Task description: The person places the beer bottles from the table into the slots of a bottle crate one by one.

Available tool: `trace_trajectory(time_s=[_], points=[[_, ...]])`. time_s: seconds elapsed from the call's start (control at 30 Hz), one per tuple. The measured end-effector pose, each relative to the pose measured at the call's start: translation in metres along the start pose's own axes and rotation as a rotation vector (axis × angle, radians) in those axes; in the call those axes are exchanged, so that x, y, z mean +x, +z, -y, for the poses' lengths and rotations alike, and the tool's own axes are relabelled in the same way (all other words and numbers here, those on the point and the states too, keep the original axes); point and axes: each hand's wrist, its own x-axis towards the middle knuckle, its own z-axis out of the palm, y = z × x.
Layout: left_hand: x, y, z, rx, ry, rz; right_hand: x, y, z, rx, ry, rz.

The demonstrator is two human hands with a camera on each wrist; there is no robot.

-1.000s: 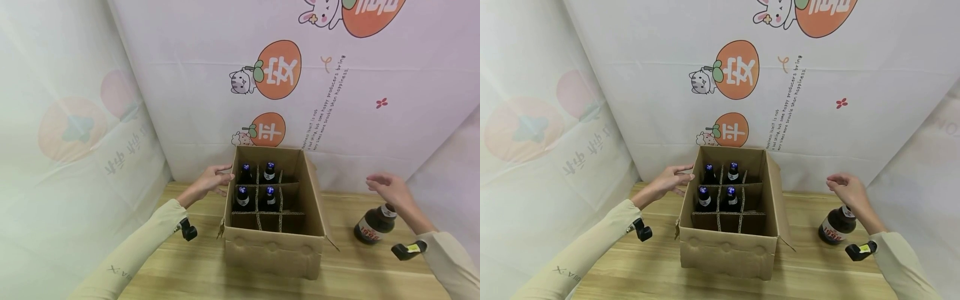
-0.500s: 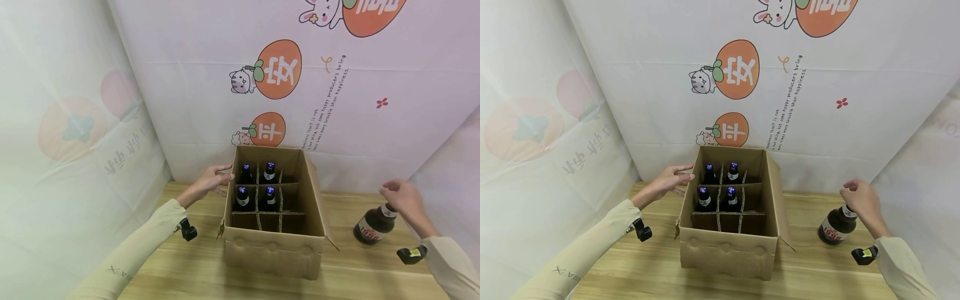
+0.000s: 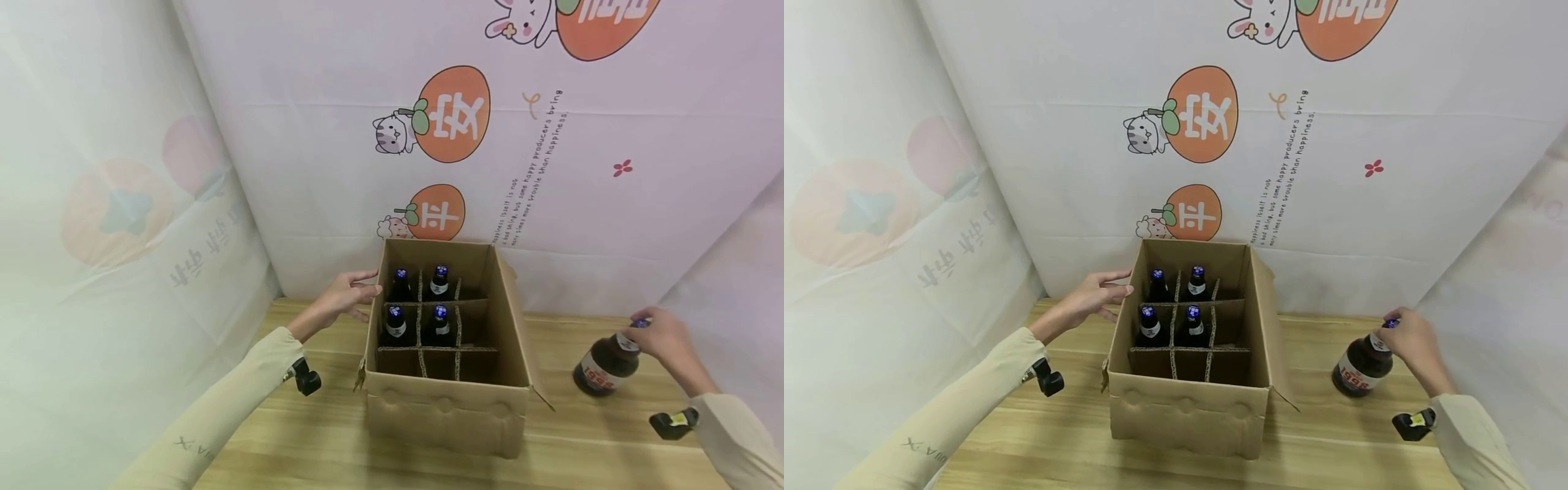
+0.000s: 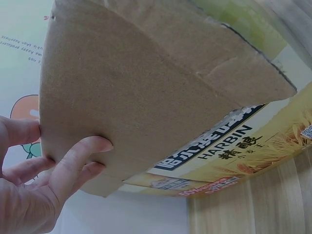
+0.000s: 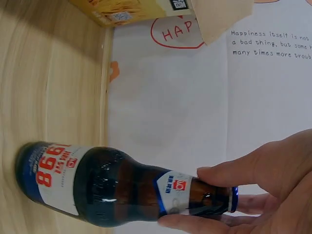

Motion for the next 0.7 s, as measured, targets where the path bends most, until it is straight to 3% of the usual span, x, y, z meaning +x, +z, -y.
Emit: trace_trajectory(time_s=[0.23, 0.4, 0.47, 0.7], points=[[-0.001, -0.001, 0.001, -0.005, 0.006, 0.002, -0.003, 0.012, 0.001, 0.028, -0.086, -0.108], [0.0, -0.001, 0.002, -0.007, 0.006, 0.003, -0.003, 0.024, 0.001, 0.123, -0.044, -0.125], [0.0, -0.001, 0.002, -0.005, 0.009, 0.003, -0.001, 0.03, 0.003, 0.2, -0.017, -0.139], [0.001, -0.002, 0.003, -0.015, 0.006, 0.003, 0.006, 0.049, 0.002, 0.613, 0.032, -0.129]])
